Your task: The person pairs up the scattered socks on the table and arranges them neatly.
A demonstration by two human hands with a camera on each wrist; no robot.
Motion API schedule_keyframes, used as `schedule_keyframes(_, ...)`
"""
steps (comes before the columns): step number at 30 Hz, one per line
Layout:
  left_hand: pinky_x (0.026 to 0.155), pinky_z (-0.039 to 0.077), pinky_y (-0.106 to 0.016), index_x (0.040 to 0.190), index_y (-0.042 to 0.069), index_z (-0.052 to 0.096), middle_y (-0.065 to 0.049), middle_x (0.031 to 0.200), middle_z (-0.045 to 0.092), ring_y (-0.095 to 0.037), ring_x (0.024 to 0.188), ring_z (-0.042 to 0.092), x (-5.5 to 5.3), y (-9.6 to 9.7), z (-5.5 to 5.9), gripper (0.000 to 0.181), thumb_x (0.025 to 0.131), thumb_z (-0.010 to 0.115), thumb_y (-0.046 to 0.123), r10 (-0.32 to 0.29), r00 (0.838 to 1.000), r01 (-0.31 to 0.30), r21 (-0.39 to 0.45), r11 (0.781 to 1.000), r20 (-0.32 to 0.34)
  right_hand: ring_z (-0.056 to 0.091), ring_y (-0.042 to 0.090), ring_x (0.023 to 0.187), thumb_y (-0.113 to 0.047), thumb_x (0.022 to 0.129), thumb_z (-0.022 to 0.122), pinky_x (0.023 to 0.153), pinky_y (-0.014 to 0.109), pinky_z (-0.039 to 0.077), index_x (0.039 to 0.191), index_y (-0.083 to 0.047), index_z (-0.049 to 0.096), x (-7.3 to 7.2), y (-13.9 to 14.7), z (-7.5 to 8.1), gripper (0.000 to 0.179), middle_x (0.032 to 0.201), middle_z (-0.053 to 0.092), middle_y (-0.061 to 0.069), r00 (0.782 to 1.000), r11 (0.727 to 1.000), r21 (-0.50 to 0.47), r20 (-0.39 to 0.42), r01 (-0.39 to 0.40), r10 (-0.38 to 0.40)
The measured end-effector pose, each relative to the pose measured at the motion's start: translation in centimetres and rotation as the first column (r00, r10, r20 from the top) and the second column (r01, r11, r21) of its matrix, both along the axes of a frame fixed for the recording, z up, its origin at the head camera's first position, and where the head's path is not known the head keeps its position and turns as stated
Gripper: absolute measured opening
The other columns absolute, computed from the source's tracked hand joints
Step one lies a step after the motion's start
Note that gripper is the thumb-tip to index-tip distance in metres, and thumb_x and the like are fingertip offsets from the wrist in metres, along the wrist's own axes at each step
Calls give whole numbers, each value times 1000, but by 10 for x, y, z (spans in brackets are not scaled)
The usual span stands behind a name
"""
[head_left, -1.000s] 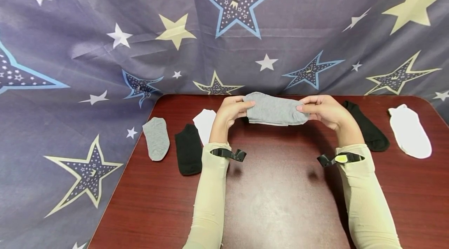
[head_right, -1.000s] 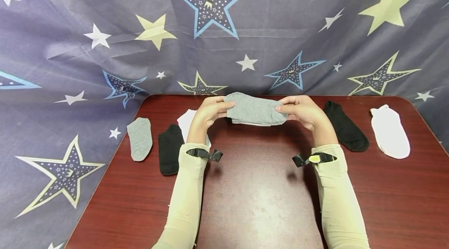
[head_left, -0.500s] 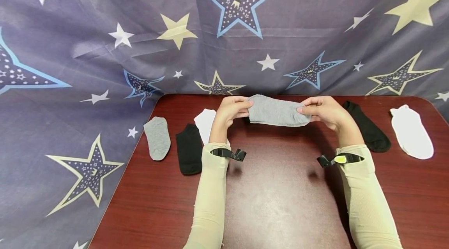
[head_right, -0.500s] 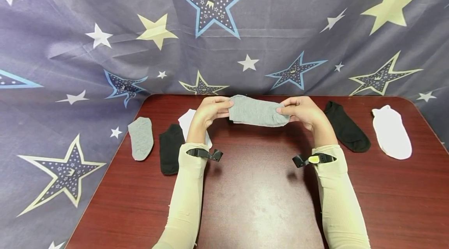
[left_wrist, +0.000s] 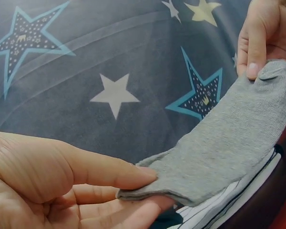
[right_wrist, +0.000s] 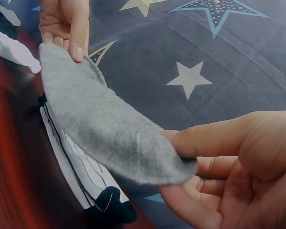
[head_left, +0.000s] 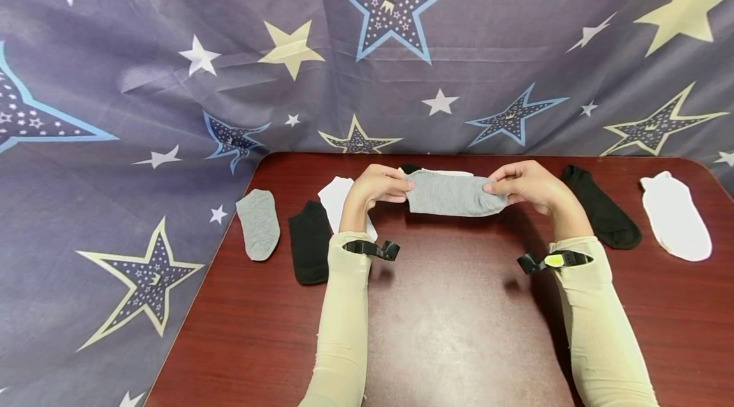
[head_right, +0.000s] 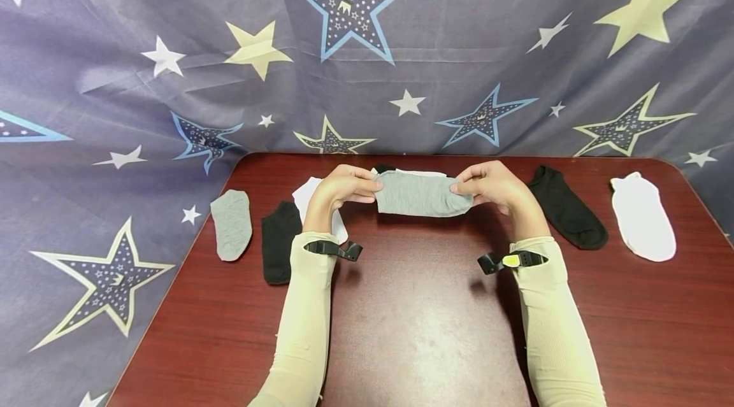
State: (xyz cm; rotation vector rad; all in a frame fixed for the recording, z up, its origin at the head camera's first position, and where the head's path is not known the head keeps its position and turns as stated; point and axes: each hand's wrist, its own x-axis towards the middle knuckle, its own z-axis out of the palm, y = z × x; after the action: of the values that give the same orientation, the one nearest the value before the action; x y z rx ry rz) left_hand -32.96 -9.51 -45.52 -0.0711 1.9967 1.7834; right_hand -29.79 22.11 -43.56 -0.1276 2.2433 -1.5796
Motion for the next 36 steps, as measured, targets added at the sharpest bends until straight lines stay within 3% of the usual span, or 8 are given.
schedule_keyframes(8,67,62,-25,115,-10,69,-4,81,69,-12,65,69,0,0,-3,28,88,75,-1,-45,999,46,-60,997,18,58,5,72,-13,91,76,69,27,58,100,-3,73,-4,-2,-8,14,76,66,-13,1000,998,61,2,-23,22)
schedule_keyframes(18,66,63,-26,109,-9,70,-5,79,70,-12,62,69,-3,0,-12,24,87,75,-2,-105,993,110,-122,986,49,58,6,69,-10,91,76,68,28,59,106,7,70,-6,-7,-18,23,76,65,-10,998,995,83,23,-52,50)
schedule_keyframes(27,66,62,-25,113,-8,71,-5,83,72,-10,62,70,-1,-1,-16,27,88,74,1,-163,983,175,-177,969,80,61,6,70,-6,92,73,68,29,59,115,17,64,-7,-13,-26,33,76,67,-9,994,990,101,46,-102,98)
schedule_keyframes(36,63,61,-23,119,-10,68,-5,81,70,-9,59,68,-1,1,-21,32,88,71,-2,-144,985,159,-194,968,93,60,6,72,-6,93,72,68,28,59,119,18,62,-11,-15,-34,37,78,68,-10,993,982,152,71,-108,98)
